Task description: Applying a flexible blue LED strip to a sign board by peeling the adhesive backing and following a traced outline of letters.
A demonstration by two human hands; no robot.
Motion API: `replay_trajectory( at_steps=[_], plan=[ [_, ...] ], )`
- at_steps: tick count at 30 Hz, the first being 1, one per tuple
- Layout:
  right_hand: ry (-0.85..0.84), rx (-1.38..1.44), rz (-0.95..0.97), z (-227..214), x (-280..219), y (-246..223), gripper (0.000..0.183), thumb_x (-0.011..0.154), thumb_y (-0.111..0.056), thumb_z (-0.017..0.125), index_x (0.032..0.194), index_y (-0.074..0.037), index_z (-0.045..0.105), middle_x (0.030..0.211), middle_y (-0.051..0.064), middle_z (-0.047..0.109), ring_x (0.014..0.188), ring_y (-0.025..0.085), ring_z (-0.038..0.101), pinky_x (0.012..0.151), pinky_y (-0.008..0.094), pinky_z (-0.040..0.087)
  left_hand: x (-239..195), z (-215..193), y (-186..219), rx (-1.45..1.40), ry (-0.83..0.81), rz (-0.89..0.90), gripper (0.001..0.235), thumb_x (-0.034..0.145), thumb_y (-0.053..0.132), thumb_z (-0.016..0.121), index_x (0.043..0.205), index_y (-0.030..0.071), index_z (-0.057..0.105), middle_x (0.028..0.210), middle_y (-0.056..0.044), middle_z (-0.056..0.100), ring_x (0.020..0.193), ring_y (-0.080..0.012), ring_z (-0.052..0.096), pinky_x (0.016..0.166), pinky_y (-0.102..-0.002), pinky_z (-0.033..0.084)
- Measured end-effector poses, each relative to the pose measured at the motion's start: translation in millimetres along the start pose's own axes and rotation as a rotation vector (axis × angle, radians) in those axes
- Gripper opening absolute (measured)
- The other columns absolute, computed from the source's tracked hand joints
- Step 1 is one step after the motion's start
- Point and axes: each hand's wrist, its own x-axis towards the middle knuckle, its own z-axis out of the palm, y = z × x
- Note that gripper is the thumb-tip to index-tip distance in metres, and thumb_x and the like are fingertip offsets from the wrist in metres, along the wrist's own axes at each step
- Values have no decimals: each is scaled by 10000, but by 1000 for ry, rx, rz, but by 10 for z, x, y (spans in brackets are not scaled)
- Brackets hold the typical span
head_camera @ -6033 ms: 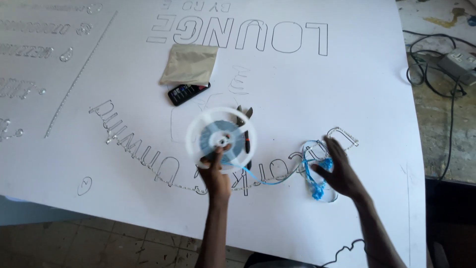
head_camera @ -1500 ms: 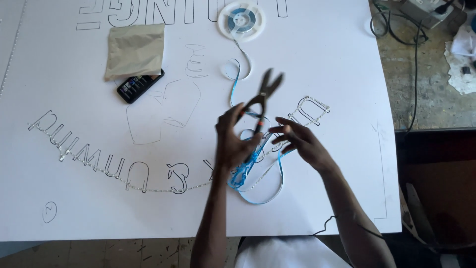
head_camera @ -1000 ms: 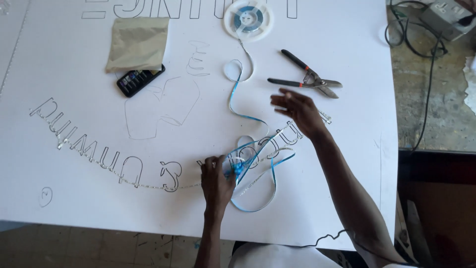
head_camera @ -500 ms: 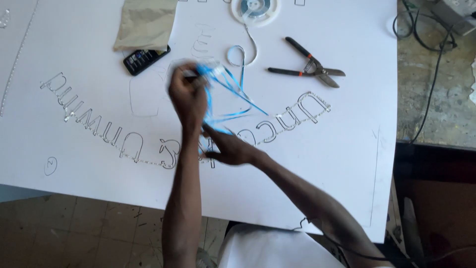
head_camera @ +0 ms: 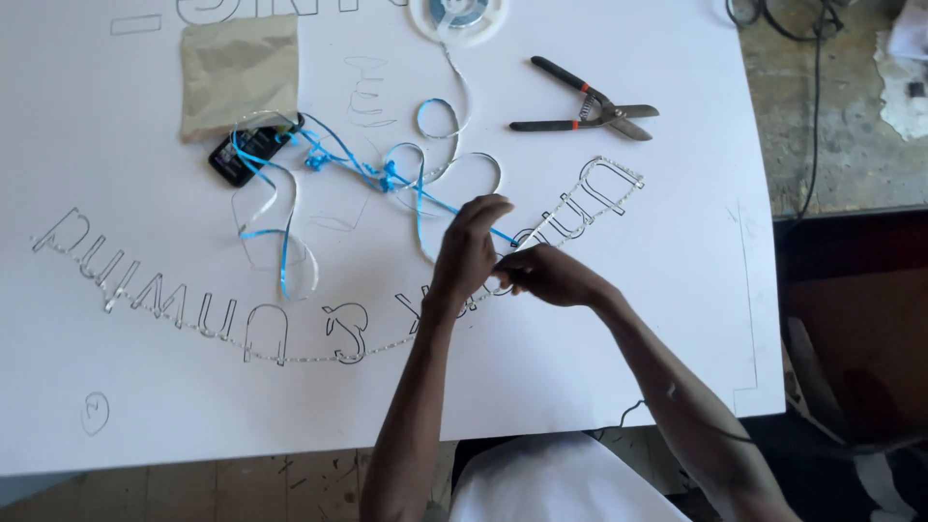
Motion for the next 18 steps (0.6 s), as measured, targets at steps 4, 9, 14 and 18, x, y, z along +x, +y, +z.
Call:
replay_trajectory(
  at_steps=[4,9,14,18],
  plan=[
    [432,79,56,-279,-182,565,264,1083,-28,658,1289,-17,822,1024,216,842,953,330,844,881,456,689,72,416,-388,259,-387,-46,523,996,-80,656,1455,141,771,1552,-81,632,1537,-336,544,1193,-524,512],
    [753,-119,69,-241,-128,673,247,1099,-99,742,1334,-99,819,1227,169,817,1121,362,813,915,486,683,-154,285,-915,268,-330,96,199,904,-38,767,1017,115,709,1014,-60,662,1086,-355,686,976,-535,552],
    [900,-255,-27,-157,28,801,295,1125,-53,700,1392,-116,809,1273,136,778,1125,330,792,883,454,668,-754,-1590,-1848,385,324,-47,354,877,-186,677,1130,60,701,1026,-191,702,1046,-476,675,997,-582,512],
    [1042,-463,-152,-181,115,947,325,1119,29,654,1364,-104,820,1156,131,725,1068,371,751,872,515,645,-1455,-2677,-1383,787,896,-354,503,921,-181,723,1343,68,612,1320,-110,569,1246,-406,521,1006,-638,462]
  ],
)
